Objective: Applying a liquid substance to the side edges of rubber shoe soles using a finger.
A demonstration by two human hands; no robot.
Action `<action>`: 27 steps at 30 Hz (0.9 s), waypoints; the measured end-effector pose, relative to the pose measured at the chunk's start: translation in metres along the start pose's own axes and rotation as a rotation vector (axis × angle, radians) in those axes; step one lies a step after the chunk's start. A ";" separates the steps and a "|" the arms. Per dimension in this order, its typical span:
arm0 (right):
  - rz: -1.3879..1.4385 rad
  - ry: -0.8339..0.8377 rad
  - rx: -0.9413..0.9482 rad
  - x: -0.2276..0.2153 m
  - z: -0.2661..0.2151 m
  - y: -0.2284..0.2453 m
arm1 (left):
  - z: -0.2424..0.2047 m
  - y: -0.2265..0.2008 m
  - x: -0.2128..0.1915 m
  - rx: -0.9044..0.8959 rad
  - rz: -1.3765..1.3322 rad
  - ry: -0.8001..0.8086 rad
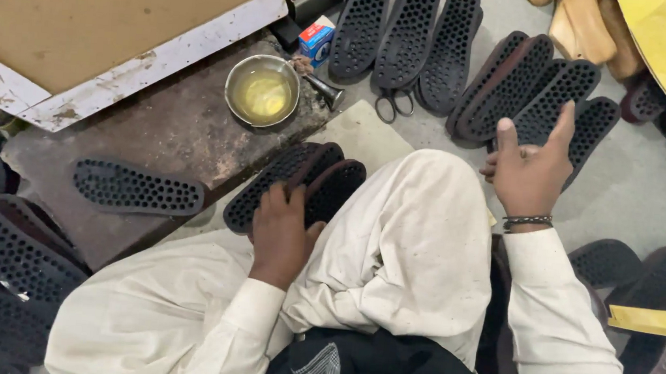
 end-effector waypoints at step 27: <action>-0.393 0.445 -0.809 0.301 -0.008 0.209 | -0.022 0.095 -0.095 -0.518 -0.468 0.165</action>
Point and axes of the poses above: each hand's wrist, its own z-axis towards the middle knuckle, its own x-axis out of the palm, y = z × x, the point moved 8 cm from there along z, towards the middle knuckle, and after that the axes turned 10 degrees about -x, right-handed, at the moved point
